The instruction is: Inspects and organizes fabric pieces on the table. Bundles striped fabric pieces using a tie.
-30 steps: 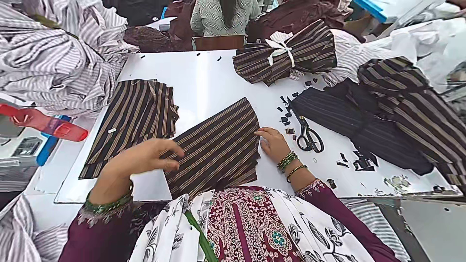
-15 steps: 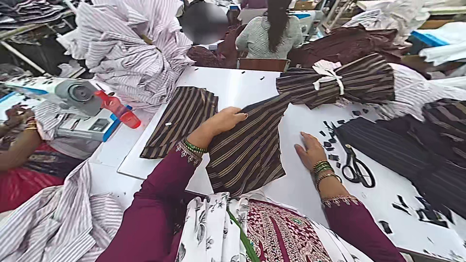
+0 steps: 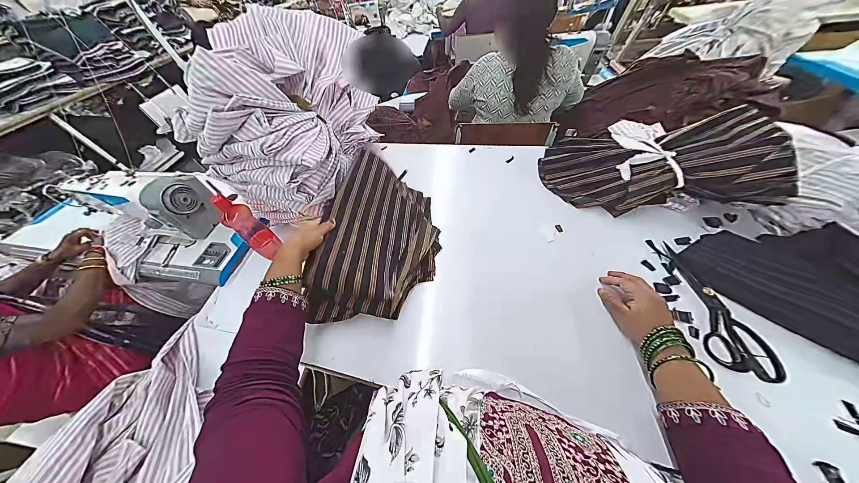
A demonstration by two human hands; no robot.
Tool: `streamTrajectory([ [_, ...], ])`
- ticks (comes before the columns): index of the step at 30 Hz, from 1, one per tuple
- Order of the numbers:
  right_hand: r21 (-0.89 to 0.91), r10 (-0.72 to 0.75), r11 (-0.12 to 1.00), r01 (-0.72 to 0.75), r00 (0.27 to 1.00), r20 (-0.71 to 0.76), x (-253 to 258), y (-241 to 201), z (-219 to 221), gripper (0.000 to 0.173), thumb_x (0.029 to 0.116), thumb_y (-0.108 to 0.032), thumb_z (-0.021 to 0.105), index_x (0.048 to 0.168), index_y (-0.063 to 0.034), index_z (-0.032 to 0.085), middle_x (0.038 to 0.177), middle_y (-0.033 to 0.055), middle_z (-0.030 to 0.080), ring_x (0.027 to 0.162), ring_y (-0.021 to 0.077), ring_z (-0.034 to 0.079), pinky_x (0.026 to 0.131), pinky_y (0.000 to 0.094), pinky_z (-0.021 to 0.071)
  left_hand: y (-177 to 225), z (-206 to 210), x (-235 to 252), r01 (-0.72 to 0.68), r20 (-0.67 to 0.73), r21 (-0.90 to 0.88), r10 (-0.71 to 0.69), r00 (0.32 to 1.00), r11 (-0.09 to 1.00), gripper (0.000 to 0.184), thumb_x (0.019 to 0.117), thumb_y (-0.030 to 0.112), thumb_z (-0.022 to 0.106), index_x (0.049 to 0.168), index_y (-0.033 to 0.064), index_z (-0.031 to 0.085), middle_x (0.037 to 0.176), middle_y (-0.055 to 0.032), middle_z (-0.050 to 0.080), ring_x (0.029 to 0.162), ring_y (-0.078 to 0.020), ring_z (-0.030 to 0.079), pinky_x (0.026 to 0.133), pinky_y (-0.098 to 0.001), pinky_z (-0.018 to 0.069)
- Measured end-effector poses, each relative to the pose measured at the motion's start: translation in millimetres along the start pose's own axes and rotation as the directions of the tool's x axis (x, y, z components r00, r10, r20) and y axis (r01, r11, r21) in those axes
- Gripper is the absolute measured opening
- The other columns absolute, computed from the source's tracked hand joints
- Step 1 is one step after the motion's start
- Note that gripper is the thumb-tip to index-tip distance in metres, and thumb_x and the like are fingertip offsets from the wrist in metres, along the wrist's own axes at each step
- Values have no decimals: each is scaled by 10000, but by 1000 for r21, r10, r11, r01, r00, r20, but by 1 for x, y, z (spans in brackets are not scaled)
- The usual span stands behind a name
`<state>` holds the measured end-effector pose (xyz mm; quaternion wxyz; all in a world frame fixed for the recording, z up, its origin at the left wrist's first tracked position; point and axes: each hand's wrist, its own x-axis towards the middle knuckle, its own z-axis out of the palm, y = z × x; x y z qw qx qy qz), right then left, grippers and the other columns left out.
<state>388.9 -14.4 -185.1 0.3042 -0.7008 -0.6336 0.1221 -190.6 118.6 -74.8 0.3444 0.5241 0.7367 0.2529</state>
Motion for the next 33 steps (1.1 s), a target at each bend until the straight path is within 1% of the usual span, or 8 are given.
streamTrajectory([
  [7,-15,21,1000,-21,999,-34,1,-4,2,260,993,-54,576,1169,103,686,1370,330,578,1307,501,534,1098,634,383,-35,37,51,82,89,78,-89,992,994,450,1066,343,552,1266,-57,606,1185,-253,654,1077,-311,643,993,-498,473],
  [12,-8,14,1000,-15,999,-51,0,2,4,274,988,-82,573,1153,101,691,1354,328,590,1297,491,546,1090,624,397,29,27,42,-279,55,125,274,960,952,421,1089,265,509,1270,-108,578,1194,-336,626,1148,-456,611,1011,-643,433],
  [14,-15,14,1000,-14,999,-51,0,1,4,277,989,-89,567,1145,102,693,1348,326,594,1292,493,548,1082,633,397,73,4,30,-573,22,205,582,813,793,357,1084,204,507,1234,-101,616,1168,-317,653,1144,-442,631,1026,-638,436],
  [18,-17,19,1000,-20,998,-56,2,-2,2,273,987,-71,557,1143,110,691,1351,327,594,1292,500,548,1081,641,392,131,-43,3,-967,-143,188,979,144,170,234,1001,111,572,1016,-77,710,1140,-198,679,1167,-212,604,1060,-366,438],
  [20,-13,16,1000,-17,998,-58,1,-2,2,278,985,-80,560,1139,109,692,1347,324,597,1284,499,554,1070,648,395,129,-59,7,-989,-168,130,984,49,72,228,1002,135,588,1020,-40,733,1304,-192,633,1387,-238,473,1203,-400,306],
  [24,-12,16,1000,-16,999,-41,1,2,2,286,987,-91,559,1144,107,691,1354,328,591,1294,498,546,1078,644,389,63,-51,58,-914,-13,50,915,403,403,254,959,74,574,1092,-111,685,1487,-318,437,1416,-286,434,1164,-375,358],
  [28,-5,31,1000,-31,999,-35,1,-2,1,265,995,-71,565,1147,110,684,1355,329,587,1302,487,542,1094,624,389,-7,-6,70,-483,134,-3,479,868,876,454,1010,-26,488,1464,-26,500,1617,-272,323,1480,-401,365,1188,-537,322],
  [33,-36,39,999,-40,999,-3,3,-6,-2,296,1008,-106,559,1181,103,678,1374,325,579,1322,487,528,1113,615,382,-33,31,29,-204,160,-230,243,957,952,561,1104,170,429,1620,95,223,1537,-211,445,1312,-283,534,1078,-459,439],
])
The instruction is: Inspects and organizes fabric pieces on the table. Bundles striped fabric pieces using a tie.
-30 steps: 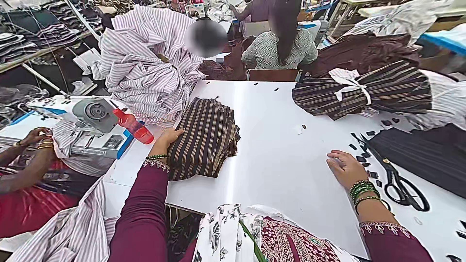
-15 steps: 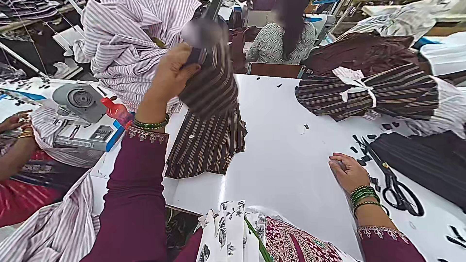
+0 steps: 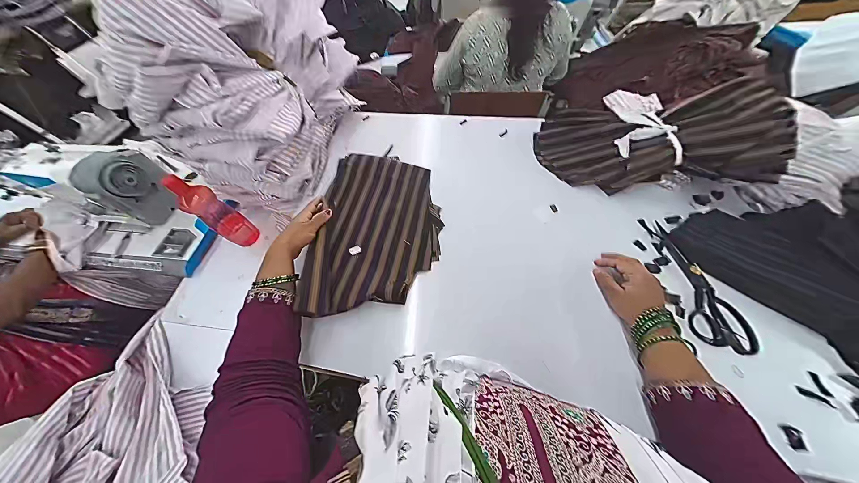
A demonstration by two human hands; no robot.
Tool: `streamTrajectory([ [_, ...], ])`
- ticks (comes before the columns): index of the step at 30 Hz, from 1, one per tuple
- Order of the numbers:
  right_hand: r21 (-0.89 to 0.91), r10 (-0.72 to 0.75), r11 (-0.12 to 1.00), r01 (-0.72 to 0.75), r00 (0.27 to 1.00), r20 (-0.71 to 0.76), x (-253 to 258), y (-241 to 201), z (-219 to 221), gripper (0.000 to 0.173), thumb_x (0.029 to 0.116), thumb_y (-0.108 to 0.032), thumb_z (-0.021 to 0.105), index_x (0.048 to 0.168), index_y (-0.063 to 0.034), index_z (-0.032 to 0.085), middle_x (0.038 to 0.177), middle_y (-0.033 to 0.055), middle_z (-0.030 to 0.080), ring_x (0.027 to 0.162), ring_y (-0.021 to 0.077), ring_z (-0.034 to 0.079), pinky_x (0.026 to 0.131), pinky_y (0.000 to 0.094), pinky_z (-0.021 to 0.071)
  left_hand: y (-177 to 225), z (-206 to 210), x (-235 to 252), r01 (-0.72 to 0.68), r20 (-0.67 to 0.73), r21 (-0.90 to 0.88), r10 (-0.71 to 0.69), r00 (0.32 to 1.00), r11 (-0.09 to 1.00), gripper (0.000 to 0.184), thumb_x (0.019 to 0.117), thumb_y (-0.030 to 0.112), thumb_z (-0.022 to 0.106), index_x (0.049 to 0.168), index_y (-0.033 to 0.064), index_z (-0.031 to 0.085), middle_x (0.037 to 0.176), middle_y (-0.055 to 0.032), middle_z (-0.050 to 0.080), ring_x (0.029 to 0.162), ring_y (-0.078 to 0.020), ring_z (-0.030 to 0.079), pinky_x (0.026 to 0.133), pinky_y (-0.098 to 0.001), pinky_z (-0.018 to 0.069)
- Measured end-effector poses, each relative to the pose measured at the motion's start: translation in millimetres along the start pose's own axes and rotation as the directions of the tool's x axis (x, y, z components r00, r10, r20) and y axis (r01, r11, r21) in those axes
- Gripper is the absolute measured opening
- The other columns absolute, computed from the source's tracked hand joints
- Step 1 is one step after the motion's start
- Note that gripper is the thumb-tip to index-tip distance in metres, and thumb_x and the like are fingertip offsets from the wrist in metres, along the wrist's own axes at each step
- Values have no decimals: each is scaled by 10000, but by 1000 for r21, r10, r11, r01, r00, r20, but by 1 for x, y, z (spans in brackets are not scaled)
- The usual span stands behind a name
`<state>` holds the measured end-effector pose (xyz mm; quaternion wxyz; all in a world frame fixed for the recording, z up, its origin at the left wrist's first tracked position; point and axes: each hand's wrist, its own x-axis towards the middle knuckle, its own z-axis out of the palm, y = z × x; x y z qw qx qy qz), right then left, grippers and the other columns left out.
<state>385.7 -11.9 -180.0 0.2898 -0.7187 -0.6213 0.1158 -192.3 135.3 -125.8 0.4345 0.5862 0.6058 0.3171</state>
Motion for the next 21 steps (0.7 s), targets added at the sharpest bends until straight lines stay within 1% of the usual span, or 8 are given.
streamTrajectory([
  [2,-1,26,1000,-26,999,30,-2,0,-2,314,1008,-143,583,1203,83,681,1395,313,569,1338,462,523,1118,604,386,-11,18,-13,-44,34,114,40,999,993,720,1041,134,575,1631,76,166,1581,-195,409,1384,-254,498,1137,-437,412],
  [6,282,53,956,-79,994,99,-21,-11,0,339,1005,-170,597,1242,65,658,1404,245,583,1383,327,504,1159,468,394,-30,55,-10,-122,-1,355,131,991,927,919,965,211,686,1623,-27,90,1650,-326,165,1542,-454,188,1235,-610,172],
  [8,404,-4,909,-105,966,259,-48,-27,2,409,1005,-221,566,1301,55,623,1413,207,583,1355,258,525,1134,419,418,-23,74,-16,-101,-12,294,109,994,951,953,956,198,670,1633,0,30,1671,-292,144,1563,-390,173,1255,-549,169],
  [10,428,-124,902,-61,912,392,-79,-47,10,524,955,-365,590,1302,25,647,1390,159,620,1346,232,536,1159,435,388,-9,90,-24,-89,-52,111,95,994,990,953,949,133,666,1640,38,18,1678,-225,196,1538,-260,284,1236,-416,276],
  [12,422,-316,898,128,854,413,-112,-67,21,571,933,-444,618,1265,14,695,1369,172,649,1399,347,506,1199,604,265,2,104,-37,-159,-164,12,159,974,987,836,949,143,624,1623,17,146,1661,-210,244,1489,-200,353,1187,-323,338],
  [15,381,-504,847,372,791,348,-134,-79,36,346,967,-345,627,1081,-59,784,1355,194,653,1359,475,513,1116,735,265,25,126,-77,-394,-243,207,437,866,895,559,961,278,619,1375,-81,507,1472,-281,476,1372,-308,468,1121,-432,387],
  [18,346,-563,825,447,713,419,-124,-87,34,190,941,-198,665,933,-41,770,1340,188,661,1342,468,531,1097,728,311,44,172,-129,-585,171,170,560,810,793,347,930,237,674,1129,-47,662,1107,-171,681,999,-208,673,888,-392,564],
  [21,355,-613,790,499,636,469,-113,-103,33,160,952,-68,602,906,44,707,1212,219,701,1218,441,624,1032,638,430,54,224,-160,-629,717,142,359,598,764,544,926,217,734,1361,-75,585,1340,-277,614,1253,-426,593,1059,-565,454],
])
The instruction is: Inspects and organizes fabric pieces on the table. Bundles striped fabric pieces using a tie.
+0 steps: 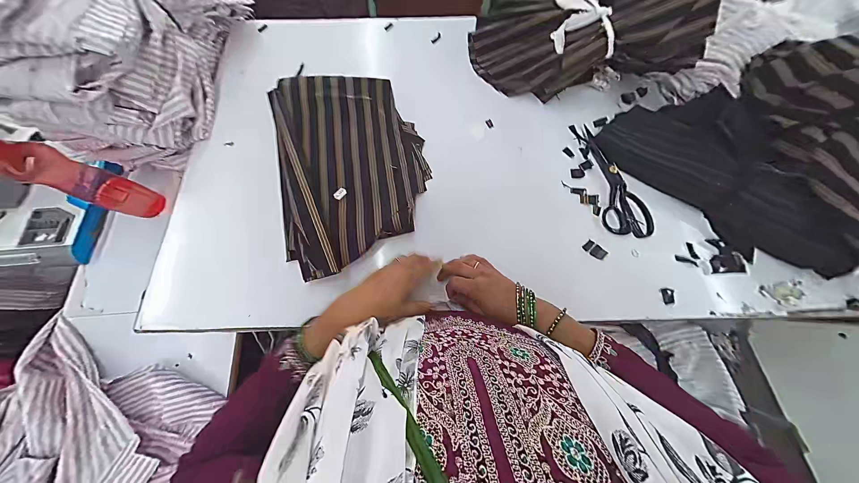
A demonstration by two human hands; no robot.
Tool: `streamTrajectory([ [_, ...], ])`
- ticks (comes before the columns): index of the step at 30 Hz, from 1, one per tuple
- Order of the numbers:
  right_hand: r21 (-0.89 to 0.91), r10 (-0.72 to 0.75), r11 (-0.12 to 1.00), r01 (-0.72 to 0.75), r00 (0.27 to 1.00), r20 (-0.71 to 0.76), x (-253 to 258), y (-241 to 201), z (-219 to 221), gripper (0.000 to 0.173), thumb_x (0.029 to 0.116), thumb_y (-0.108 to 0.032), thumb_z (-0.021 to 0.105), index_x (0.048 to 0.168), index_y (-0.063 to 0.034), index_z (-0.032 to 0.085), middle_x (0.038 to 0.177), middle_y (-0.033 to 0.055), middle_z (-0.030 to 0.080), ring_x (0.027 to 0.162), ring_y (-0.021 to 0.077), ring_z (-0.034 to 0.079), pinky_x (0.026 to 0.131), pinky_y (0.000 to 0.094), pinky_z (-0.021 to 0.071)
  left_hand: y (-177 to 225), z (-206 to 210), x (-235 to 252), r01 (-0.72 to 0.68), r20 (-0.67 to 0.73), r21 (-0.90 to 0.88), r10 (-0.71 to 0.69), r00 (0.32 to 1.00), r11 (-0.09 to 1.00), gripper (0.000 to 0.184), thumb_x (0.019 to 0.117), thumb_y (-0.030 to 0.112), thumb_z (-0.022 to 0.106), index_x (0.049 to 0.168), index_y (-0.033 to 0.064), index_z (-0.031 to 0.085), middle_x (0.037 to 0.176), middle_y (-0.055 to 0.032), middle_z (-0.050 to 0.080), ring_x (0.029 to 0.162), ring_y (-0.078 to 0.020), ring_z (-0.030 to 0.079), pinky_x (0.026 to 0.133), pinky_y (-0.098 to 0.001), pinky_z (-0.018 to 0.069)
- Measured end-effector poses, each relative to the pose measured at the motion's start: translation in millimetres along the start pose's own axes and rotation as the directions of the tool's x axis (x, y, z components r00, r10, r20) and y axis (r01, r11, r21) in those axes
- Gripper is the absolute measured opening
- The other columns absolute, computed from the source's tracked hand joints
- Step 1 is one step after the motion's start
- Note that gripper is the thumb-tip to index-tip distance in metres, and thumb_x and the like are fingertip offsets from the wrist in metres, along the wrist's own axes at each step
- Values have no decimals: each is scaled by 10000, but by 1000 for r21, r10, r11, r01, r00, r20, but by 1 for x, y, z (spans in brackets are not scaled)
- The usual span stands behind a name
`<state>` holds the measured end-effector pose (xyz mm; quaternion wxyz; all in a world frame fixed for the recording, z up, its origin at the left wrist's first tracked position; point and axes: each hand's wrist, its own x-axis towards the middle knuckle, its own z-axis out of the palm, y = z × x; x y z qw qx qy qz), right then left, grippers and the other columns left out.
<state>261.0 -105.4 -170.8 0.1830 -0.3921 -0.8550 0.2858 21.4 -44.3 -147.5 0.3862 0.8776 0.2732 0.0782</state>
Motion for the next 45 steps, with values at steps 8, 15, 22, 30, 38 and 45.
streamTrajectory([
  [8,815,350,528,-238,935,46,-6,-3,-21,72,998,-82,510,959,-141,508,581,-152,491,472,-42,454,483,160,409,2,8,-28,51,6,-292,-52,999,955,312,1073,171,445,980,-58,636,754,-109,599,678,-153,558,664,-337,475],
  [15,708,408,673,-213,905,-116,-9,34,-103,124,952,-51,545,893,-152,588,591,-152,531,446,-63,412,442,126,346,-23,0,-67,181,-197,-545,-335,921,819,256,1051,181,464,867,90,616,681,122,536,566,61,477,562,-139,415],
  [22,562,305,827,-5,844,-441,3,19,-146,125,947,-44,547,966,-154,604,599,-181,563,463,-86,433,459,116,370,-4,10,-52,-311,-313,-907,38,949,283,219,1037,418,550,934,296,701,773,134,676,738,-3,668,773,-229,573],
  [30,526,325,848,64,722,-611,-42,29,-191,198,927,-66,553,965,-213,679,657,-150,636,472,-57,493,461,137,441,-20,-44,-104,-131,-269,-748,-117,956,650,310,1032,375,560,737,287,592,551,195,426,444,105,336,417,-92,253],
  [38,-3,806,575,-818,567,-171,2,66,-166,498,998,-224,680,1391,53,549,1210,281,668,1141,406,646,1036,557,471,-49,-12,-98,505,-231,-73,-507,830,860,407,1073,283,505,953,-71,666,853,-243,662,861,-408,658,798,-594,482],
  [45,148,584,811,-565,794,-170,150,10,-124,622,1069,-325,543,1549,19,346,1214,300,657,1079,393,656,962,534,496,-59,33,-74,328,-691,284,-45,721,901,468,978,371,540,676,21,608,621,-143,608,583,-324,669,482,-494,488],
])
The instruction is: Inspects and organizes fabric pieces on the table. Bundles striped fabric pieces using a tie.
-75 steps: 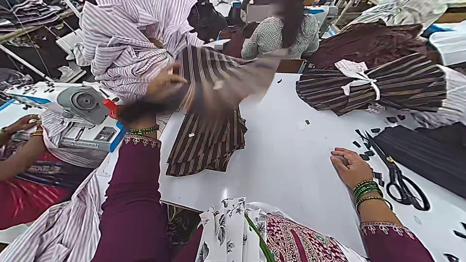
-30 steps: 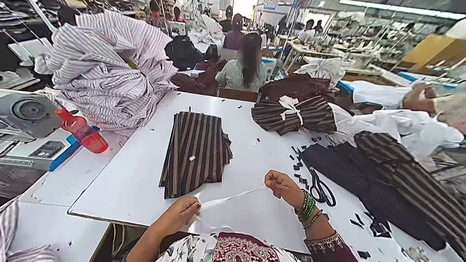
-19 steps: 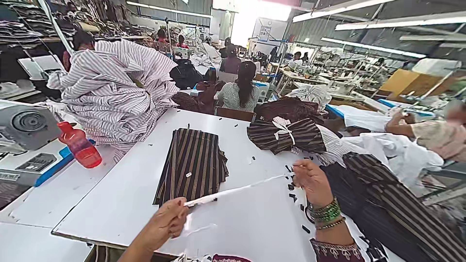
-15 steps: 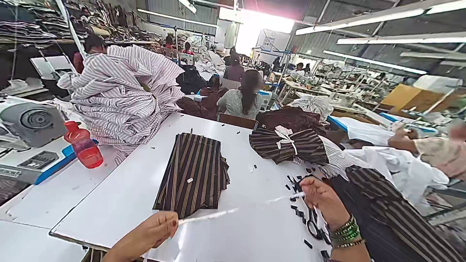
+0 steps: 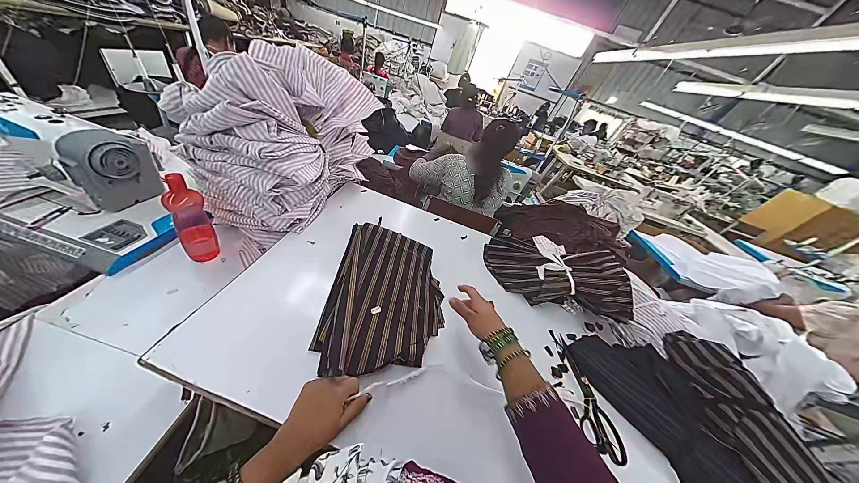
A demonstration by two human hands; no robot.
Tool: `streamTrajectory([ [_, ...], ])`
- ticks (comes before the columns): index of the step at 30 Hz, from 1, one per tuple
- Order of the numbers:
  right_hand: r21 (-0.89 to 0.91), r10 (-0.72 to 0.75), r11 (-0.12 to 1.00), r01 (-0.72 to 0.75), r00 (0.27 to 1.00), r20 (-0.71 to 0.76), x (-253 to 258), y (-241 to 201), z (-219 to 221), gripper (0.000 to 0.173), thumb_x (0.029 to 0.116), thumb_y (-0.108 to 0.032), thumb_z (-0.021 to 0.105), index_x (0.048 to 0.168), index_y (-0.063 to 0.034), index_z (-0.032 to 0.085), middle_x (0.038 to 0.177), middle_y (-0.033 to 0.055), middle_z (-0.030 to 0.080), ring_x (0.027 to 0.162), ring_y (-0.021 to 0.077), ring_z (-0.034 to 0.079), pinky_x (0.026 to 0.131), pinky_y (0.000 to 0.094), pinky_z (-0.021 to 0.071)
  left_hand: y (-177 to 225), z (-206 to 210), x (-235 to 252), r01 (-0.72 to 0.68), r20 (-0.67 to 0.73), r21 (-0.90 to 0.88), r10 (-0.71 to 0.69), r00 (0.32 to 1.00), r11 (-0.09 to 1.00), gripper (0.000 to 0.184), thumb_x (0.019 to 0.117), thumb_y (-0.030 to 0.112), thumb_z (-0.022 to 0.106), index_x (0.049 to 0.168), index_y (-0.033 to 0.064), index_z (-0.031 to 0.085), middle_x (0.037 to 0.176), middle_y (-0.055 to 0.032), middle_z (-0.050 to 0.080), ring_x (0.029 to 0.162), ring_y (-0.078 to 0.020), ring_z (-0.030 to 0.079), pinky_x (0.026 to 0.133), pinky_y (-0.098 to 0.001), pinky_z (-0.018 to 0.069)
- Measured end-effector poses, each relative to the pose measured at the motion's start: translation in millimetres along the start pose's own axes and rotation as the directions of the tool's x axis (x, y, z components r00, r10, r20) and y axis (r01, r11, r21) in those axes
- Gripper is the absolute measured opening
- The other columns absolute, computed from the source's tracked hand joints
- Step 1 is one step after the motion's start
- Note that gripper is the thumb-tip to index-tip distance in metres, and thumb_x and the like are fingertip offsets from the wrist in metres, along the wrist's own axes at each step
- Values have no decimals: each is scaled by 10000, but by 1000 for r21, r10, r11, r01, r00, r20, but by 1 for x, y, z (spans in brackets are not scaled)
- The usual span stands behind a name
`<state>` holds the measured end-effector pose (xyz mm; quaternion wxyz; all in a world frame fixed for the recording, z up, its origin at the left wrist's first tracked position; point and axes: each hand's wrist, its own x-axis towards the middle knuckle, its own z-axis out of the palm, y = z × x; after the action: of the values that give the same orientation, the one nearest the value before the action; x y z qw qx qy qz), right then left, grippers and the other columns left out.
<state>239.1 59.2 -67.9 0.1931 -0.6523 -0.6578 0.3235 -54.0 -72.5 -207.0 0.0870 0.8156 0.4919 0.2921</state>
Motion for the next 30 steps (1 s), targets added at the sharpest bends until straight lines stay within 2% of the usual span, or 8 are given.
streamTrajectory([
  [8,-378,178,917,-125,978,109,82,-75,98,1026,948,-646,601,1638,-48,133,1473,323,487,1356,441,517,1116,575,419,-3,-3,-3,-53,-63,-190,42,997,980,482,1021,316,464,726,7,685,684,-151,681,642,-315,715,539,-505,544],
  [11,-469,182,875,-121,979,87,96,-71,119,1017,925,-633,646,1659,-154,132,1604,350,261,1455,511,347,1127,666,341,-6,-5,-4,-53,-64,-269,37,997,962,301,973,225,559,888,14,756,780,-149,724,704,-309,735,602,-501,577],
  [18,-7,-3,1000,3,999,-46,102,-42,86,770,1002,-395,653,1552,43,338,1511,323,443,1412,432,450,1178,551,351,-43,-62,20,-58,-409,-367,-105,907,929,323,968,298,585,913,28,755,873,-94,735,789,-177,702,717,-348,584],
  [21,104,51,994,-41,994,-95,94,-37,79,680,1033,-371,612,1534,20,371,1473,282,505,1376,375,502,1151,513,389,-57,-102,71,199,-212,-583,-383,899,788,363,994,258,552,1097,-63,684,1029,-175,683,857,-210,648,750,-377,531],
  [23,135,56,990,-43,994,-95,90,-40,75,661,1043,-360,597,1532,22,369,1458,263,530,1362,354,521,1144,500,398,-77,-109,116,366,0,-718,-526,851,592,525,1033,295,545,1412,-65,489,1379,-248,559,1198,-321,601,961,-477,517],
  [25,154,67,987,-54,995,-80,87,-42,74,671,1048,-360,588,1541,25,348,1475,269,513,1370,356,515,1146,499,395,-96,-92,157,509,246,-802,-603,759,313,761,1051,370,550,1608,12,173,1625,-253,286,1463,-382,365,1122,-592,368],
  [28,155,106,983,-101,994,-25,93,-40,78,715,1049,-386,576,1563,31,304,1489,306,475,1354,399,513,1129,535,401,-115,-50,198,591,404,-799,-628,665,111,900,1010,415,633,1614,15,100,1547,-276,399,1378,-356,481,1092,-515,450],
  [30,151,111,983,-109,994,-8,101,-38,81,747,1037,-405,594,1572,21,293,1496,296,477,1373,397,503,1145,531,388,-112,-31,213,572,409,-816,-615,674,85,634,999,306,669,1466,-15,383,1213,-210,643,1033,-240,677,872,-401,578],
])
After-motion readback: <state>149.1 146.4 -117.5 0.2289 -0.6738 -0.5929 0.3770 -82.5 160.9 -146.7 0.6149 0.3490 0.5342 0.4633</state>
